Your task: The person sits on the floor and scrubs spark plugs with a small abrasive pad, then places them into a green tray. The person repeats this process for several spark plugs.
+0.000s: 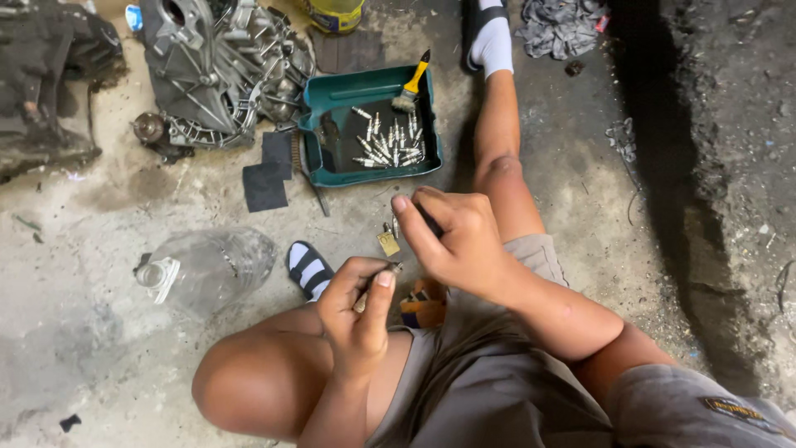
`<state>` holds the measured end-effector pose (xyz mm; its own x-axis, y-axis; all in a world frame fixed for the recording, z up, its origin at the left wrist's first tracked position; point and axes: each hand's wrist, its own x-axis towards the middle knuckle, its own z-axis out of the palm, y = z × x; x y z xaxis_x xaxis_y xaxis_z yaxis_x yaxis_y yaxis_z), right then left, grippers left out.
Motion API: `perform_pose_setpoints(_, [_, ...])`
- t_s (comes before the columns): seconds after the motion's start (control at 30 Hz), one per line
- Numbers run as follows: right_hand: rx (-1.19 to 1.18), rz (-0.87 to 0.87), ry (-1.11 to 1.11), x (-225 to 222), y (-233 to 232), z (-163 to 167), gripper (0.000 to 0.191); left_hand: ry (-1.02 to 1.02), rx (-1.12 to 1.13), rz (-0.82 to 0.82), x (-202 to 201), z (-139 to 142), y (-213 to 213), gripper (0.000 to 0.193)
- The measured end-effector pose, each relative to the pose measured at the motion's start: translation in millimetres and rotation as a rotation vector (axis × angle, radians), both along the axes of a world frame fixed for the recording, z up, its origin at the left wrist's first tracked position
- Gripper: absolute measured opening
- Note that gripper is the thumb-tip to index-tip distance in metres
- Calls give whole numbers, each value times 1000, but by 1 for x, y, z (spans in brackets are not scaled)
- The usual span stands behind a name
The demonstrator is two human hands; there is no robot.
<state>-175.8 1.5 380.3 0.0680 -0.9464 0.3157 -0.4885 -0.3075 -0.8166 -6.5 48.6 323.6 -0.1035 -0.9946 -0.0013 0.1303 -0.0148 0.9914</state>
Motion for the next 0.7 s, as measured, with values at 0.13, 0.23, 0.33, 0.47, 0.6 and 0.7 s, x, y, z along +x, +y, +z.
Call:
perform_pose_setpoints(0.13, [-124, 164, 9, 2, 6, 4, 20, -8, -47, 18, 1, 2, 5, 12])
perform_pose_setpoints(0.23, [0, -6, 40, 5, 4, 2, 34, -36, -32, 20, 3, 1, 3, 12])
perform_pose_setpoints(0.33, [63, 9, -1, 6, 3, 2, 35, -20, -26, 38, 5, -1, -2, 12])
perform_pose_setpoints(0.47, [-46, 72, 38, 9, -2, 4, 31, -11, -67, 29, 3, -3, -4, 10])
perform_pose_setpoints(0.6, [-76, 83, 35, 10, -3, 8, 29, 81, 11, 43, 3, -3, -2, 9])
perform_pose_setpoints(0.7, [-57, 57, 66, 9, -1, 5, 32, 75, -3, 50, 6, -1, -1, 10])
